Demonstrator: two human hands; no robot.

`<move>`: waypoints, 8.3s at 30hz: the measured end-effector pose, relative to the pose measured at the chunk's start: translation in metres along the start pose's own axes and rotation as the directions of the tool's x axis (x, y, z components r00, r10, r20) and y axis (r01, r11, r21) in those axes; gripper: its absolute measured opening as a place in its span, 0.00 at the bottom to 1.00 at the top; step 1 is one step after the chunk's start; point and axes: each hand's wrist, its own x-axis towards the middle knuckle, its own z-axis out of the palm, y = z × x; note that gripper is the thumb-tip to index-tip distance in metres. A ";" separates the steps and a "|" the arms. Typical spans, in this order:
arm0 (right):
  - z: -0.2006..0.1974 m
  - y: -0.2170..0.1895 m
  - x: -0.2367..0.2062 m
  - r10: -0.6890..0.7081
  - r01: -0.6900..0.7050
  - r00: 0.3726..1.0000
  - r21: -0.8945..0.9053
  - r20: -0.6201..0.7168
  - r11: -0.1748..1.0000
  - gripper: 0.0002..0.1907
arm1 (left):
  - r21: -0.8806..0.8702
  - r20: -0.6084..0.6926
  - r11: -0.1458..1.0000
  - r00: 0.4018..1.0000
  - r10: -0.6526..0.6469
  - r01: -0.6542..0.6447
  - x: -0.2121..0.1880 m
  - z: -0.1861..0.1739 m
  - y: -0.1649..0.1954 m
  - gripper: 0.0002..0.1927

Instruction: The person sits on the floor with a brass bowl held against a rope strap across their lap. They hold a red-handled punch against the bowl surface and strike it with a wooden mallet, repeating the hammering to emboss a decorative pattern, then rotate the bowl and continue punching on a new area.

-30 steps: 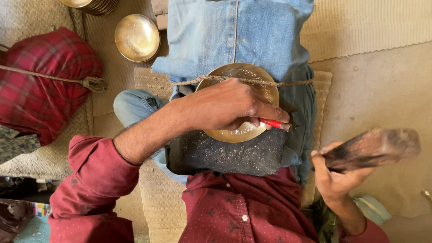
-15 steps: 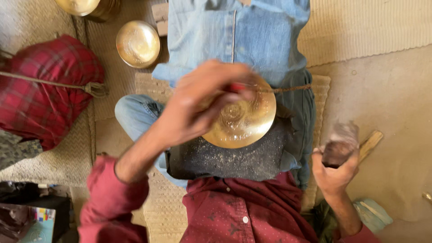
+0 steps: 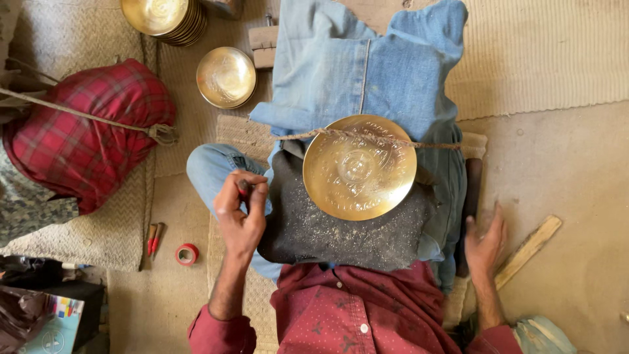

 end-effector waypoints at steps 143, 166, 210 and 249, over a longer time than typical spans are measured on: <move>0.036 -0.173 0.159 -0.401 0.391 0.916 0.168 0.026 0.905 0.13 | -0.103 -0.215 0.713 0.684 -0.697 0.694 0.189 -0.002 -0.052 0.16; 0.016 -0.128 0.157 -0.380 0.376 0.916 0.609 -0.128 0.699 0.04 | 0.833 -0.082 0.552 0.980 0.181 -0.032 0.202 -0.031 0.007 0.08; -0.038 -0.083 0.114 -0.423 0.320 0.895 0.462 0.138 0.827 0.10 | 0.234 0.256 0.933 0.943 0.213 -0.274 0.058 0.032 0.069 0.11; 0.049 -0.009 0.040 0.085 -0.004 0.981 -0.422 0.174 0.907 0.38 | 0.654 -0.597 0.171 0.641 -0.483 0.737 -0.114 0.009 -0.145 0.18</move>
